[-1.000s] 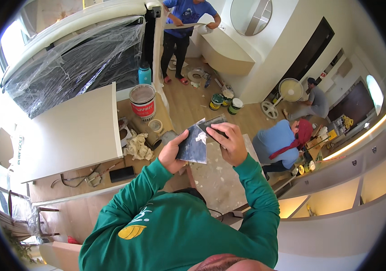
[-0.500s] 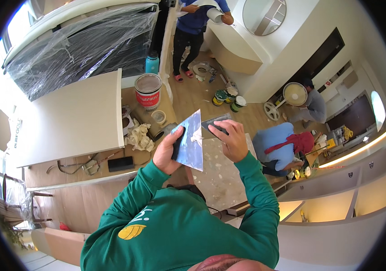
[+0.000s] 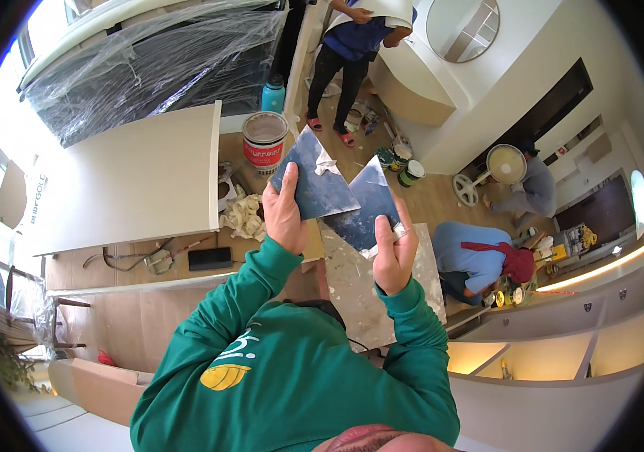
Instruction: The person applies a gray putty or filler to the edges and corners of a white furniture panel using small flexible scrapers, then wipes the scraper against the edge to remove excess material.
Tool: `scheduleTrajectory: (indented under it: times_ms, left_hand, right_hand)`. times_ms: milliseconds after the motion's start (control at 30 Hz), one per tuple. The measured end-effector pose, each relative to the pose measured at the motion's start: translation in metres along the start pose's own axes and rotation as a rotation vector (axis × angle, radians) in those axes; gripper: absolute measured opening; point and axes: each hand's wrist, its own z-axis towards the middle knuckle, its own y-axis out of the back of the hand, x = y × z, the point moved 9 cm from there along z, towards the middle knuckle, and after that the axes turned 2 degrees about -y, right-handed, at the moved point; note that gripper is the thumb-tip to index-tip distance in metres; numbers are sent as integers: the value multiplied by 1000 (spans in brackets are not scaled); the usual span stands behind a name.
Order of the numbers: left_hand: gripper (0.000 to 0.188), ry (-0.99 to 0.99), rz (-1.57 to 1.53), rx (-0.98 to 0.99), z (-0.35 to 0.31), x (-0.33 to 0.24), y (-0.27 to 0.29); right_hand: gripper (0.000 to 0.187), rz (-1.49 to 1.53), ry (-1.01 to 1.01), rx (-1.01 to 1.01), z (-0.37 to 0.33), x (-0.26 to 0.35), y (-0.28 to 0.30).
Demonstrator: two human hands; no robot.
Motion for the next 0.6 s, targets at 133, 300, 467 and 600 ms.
scheduleTrajectory:
  times_ms: [133, 300, 467, 600]
  left_hand:
    - [31, 13, -19, 65, 0, -3, -7]
    - [27, 34, -18, 56, -6, -7, -13]
    - [26, 46, -35, 45, -5, -1, -10]
    - [30, 48, -30, 29, -9, -4, -14]
  right_hand:
    - [42, -122, 46, 128, 4, 16, -9]
    - [44, -227, 83, 206, 3, 30, -12]
    - [42, -297, 105, 246, 4, 40, -14]
    - [43, -302, 34, 318, -2, 29, -14]
